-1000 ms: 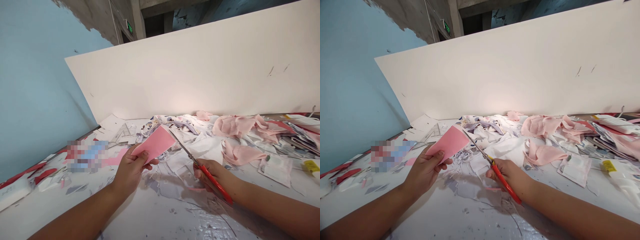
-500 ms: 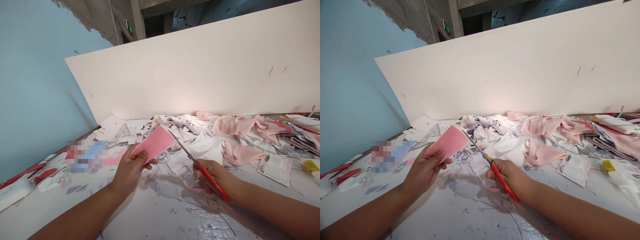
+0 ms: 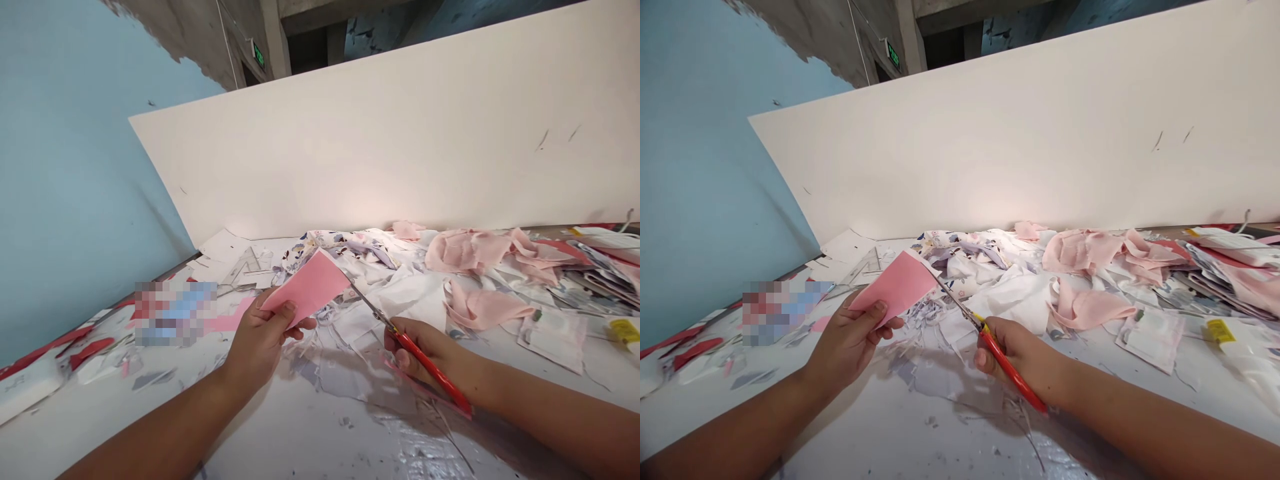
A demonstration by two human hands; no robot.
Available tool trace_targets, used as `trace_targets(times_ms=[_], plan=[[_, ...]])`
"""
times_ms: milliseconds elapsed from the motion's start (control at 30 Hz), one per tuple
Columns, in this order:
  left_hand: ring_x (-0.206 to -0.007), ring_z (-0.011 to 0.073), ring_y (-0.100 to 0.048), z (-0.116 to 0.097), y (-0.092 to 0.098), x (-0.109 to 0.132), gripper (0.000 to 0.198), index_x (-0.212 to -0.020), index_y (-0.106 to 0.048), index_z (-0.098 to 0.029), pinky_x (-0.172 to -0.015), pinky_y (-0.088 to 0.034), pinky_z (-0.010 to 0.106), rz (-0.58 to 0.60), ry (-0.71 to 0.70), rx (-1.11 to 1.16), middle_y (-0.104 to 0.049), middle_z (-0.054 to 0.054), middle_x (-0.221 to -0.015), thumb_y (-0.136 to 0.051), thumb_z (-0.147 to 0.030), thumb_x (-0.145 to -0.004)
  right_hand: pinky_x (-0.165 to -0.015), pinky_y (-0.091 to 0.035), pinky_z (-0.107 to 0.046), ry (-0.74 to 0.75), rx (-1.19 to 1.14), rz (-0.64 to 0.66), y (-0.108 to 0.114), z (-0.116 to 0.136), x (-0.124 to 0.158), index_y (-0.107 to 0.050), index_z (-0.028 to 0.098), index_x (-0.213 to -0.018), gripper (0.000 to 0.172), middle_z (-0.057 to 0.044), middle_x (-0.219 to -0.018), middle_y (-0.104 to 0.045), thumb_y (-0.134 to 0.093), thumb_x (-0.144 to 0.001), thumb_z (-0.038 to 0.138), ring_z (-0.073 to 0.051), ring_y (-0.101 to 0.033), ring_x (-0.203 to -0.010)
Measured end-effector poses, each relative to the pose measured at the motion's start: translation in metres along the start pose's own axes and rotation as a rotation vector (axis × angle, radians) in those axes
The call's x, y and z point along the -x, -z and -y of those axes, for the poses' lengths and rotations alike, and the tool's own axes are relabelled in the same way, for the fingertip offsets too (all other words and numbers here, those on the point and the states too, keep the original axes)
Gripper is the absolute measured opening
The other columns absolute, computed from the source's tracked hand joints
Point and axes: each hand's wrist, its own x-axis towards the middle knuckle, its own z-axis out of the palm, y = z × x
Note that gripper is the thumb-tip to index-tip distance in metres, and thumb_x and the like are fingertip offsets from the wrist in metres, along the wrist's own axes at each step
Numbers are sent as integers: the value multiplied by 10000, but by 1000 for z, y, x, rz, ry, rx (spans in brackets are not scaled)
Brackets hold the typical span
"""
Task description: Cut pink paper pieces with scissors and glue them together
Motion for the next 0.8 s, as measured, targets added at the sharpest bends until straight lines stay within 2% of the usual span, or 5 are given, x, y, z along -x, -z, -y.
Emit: trace_targets(times_ms=[167, 300, 467, 800], plan=[[-603, 128, -621, -1, 0, 0, 235, -860, -552, -206, -496, -435, 206, 4, 4, 0, -607, -17, -708, -620, -328, -670, -485, -365, -240, 85, 84, -80, 0, 1, 4, -424, 189, -793, 400, 1, -706, -430, -377, -754, 585, -98, -369, -559], [-609, 142, -624, -2, -1, 1, 246, -865, -550, -199, -499, -436, 215, -5, 6, -13, -610, -11, -696, -619, -332, -671, -559, -388, -270, 105, 77, -23, 2, 2, 4, -413, 192, -805, 428, -13, -731, -407, -324, -763, 609, -129, -388, -642], [-606, 130, -623, -2, -1, 2, 274, -894, -536, -201, -504, -436, 206, 4, 19, -2, -618, -5, -717, -626, -325, -667, -540, -368, -256, 87, 73, 28, 3, 1, 4, -377, 205, -827, 425, -13, -738, -382, -288, -769, 616, -133, -366, -654], [-589, 129, -618, -3, -1, 3, 258, -875, -540, -196, -502, -441, 207, 12, 23, -17, -612, -11, -653, -620, -334, -672, -575, -387, -277, 103, -27, -28, 1, -11, 3, -399, 189, -841, 491, 0, -727, -371, -338, -718, 661, -121, -374, -623]])
